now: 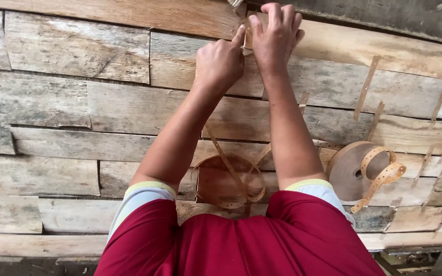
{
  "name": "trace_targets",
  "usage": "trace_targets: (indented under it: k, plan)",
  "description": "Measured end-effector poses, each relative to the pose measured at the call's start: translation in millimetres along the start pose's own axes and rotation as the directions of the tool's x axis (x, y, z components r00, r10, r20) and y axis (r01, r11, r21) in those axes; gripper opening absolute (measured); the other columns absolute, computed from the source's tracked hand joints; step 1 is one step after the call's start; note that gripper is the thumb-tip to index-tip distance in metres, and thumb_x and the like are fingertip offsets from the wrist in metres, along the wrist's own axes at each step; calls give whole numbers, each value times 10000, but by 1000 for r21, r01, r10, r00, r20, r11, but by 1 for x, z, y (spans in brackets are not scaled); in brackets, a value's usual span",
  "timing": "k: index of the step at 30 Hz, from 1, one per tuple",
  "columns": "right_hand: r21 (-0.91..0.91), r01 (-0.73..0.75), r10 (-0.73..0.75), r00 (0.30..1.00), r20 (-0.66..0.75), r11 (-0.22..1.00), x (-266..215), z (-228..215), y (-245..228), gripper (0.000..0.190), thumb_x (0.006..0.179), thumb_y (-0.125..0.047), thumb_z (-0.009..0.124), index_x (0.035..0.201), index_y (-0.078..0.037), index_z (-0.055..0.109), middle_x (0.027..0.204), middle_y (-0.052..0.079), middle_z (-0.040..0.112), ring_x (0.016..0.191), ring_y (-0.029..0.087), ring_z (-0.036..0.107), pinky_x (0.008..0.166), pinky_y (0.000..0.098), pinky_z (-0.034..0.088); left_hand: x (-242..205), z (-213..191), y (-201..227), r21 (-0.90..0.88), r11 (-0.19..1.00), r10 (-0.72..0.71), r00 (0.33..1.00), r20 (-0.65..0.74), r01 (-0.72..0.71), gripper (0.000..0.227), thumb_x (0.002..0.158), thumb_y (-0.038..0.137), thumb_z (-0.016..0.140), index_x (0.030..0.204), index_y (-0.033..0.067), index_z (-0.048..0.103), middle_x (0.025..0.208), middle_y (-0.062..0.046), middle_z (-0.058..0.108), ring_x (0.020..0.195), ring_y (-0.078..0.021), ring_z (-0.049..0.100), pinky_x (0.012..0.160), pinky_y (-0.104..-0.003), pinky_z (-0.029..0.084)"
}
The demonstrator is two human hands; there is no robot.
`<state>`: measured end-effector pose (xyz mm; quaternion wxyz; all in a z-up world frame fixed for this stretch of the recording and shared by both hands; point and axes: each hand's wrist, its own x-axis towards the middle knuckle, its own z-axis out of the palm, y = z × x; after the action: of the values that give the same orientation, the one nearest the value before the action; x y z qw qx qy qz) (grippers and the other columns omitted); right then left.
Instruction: Applying glue to thin wooden strips and attaching them to a wooden plank surface to create a decorative or structural pattern.
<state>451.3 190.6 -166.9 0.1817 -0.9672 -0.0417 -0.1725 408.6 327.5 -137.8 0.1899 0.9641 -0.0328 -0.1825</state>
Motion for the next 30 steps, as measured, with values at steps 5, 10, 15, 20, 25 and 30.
trace_targets:
  k: [5,10,15,20,25,30]
  plan:
    - [-94,0,3,999,37,996,-2,7,4,487,839,-536,900,959,-218,551,994,33,479,939,289,483,758,465,390,1,-11,2,10,999,-35,995,88,35,585,1021,207,351,1590,340,357,872,-166,729,742,-421,694,568,-516,514]
    - [-121,-47,46,999,-10,991,4,16,4,359,845,-461,844,930,-240,575,984,21,502,949,271,506,722,466,397,-5,-21,-3,-6,994,-106,979,176,109,538,1061,273,393,1589,371,366,915,-155,723,800,-406,702,624,-510,527]
    - [-123,-63,58,998,-39,990,9,24,8,250,867,-434,779,875,-240,621,1000,-11,583,944,259,540,717,454,381,-9,-19,-8,16,998,-68,994,87,67,558,970,102,438,1502,271,430,826,-129,717,711,-396,699,566,-506,527]
    - [-148,-1,4,1000,19,989,5,23,18,507,866,-682,780,1051,-229,650,1127,44,568,1039,294,520,752,486,400,-4,-13,-8,47,998,-56,987,153,49,680,965,76,499,1595,291,360,790,-81,690,677,-310,671,538,-430,502]
    - [-55,-61,63,997,48,997,11,10,15,45,952,-227,731,972,-207,695,1065,-20,658,1004,240,633,816,569,415,-31,-39,-6,-106,989,-100,995,11,101,577,1075,190,466,1612,236,261,665,-49,631,499,-204,539,420,-346,413]
    - [495,-326,180,930,320,806,-18,-68,-21,423,996,-501,478,822,-163,663,833,-26,625,792,152,569,790,373,414,-75,-23,-12,-615,728,88,930,-356,-304,616,1185,148,472,1651,345,121,837,-70,740,611,-188,619,592,-329,556]
